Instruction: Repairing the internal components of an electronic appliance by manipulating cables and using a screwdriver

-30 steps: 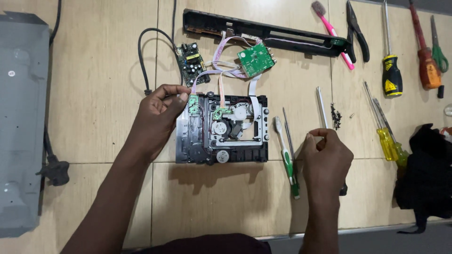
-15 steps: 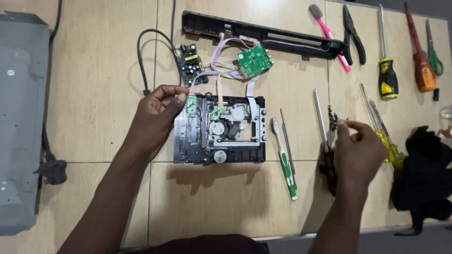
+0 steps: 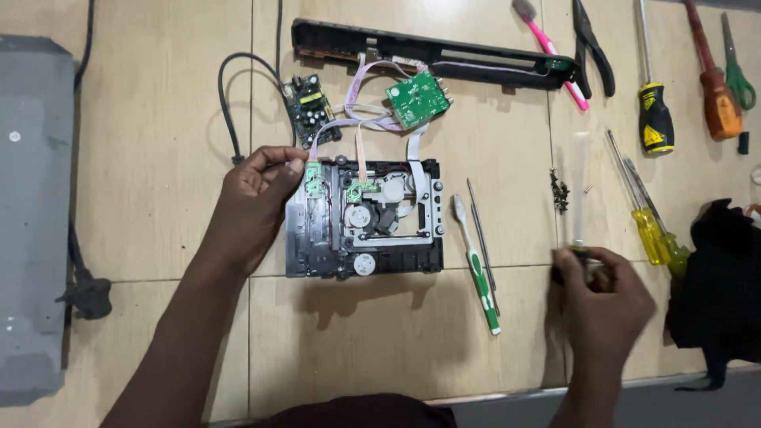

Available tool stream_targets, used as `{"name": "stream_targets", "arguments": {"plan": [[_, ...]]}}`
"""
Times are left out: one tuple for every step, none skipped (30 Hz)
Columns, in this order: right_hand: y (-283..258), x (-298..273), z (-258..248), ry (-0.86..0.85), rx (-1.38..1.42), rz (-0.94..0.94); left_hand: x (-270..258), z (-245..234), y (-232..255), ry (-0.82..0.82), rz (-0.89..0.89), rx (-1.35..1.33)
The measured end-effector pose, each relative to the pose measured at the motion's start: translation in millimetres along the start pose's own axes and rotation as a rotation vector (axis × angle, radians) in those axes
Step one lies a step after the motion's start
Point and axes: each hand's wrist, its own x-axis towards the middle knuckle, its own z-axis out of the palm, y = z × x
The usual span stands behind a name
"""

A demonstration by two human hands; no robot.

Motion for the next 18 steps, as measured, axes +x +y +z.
{"name": "stream_targets", "arguments": {"plan": [[20.6,4.9,1.0,0.076,0.022,-0.066,0.5,0.8,0.3,0.0,-0.016,-0.058],[28.6,15.3,-1.2,0.082,0.028,-0.064,2.0,-0.6,0.7,-0.004,-0.01,-0.053],[38.0,23.5,-6.3,0.085,-0.039,-0.028,2.5,-1.0,-0.5,0.003,0.0,-0.019],[48.0,31.6,-11.6,0.086,-0.107,0.009,3.0,-1.1,-2.0,0.009,0.011,0.016],[52.9,37.4,-13.8,0.094,-0.114,0.021,2.8,-2.8,-3.8,-0.004,0.005,0.019],[58.1,43.6,-16.3,0.074,-0.129,0.014,3.1,-4.0,-5.6,-0.003,0.01,0.01],[63.3,52.9,-20.2,0.062,-0.147,0.004,6.4,-2.8,-7.4,-0.007,0.02,-0.005],[63.1,53.7,-22.9,0.077,-0.155,0.013,3.1,-1.0,-5.1,-0.026,0.018,-0.007],[62.0,58.0,-23.7,0.044,-0.144,0.015,2.3,1.2,-1.6,0.001,0.002,0.021],[60.8,62.4,-24.7,0.011,-0.134,0.016,1.5,3.2,2.2,0.027,-0.015,0.049],[54.0,64.9,-27.0,0.023,-0.132,0.025,2.3,2.5,-2.1,0.013,-0.011,0.054],[47.0,67.3,-29.5,-0.011,-0.165,0.054,3.1,1.6,-6.1,0.012,-0.012,0.002],[39.3,66.7,-28.5,-0.047,-0.189,0.089,4.4,-2.6,-7.2,0.012,-0.012,-0.04],[42.6,69.1,-25.5,-0.037,-0.178,0.104,3.6,-5.9,-9.1,-0.002,-0.008,-0.025],[45.8,75.3,-24.1,-0.008,-0.172,0.109,5.7,-6.5,-11.4,0.009,-0.002,0.001],[49.6,81.4,-23.0,0.02,-0.166,0.115,7.9,-6.9,-14.0,0.021,0.005,0.027],[53.0,84.3,-25.3,0.038,-0.166,0.127,7.5,-4.3,-10.0,-0.001,0.009,0.032],[57.0,86.9,-27.7,0.112,-0.172,0.04,7.0,-1.7,-6.4,0.022,-0.036,-0.014]]}}
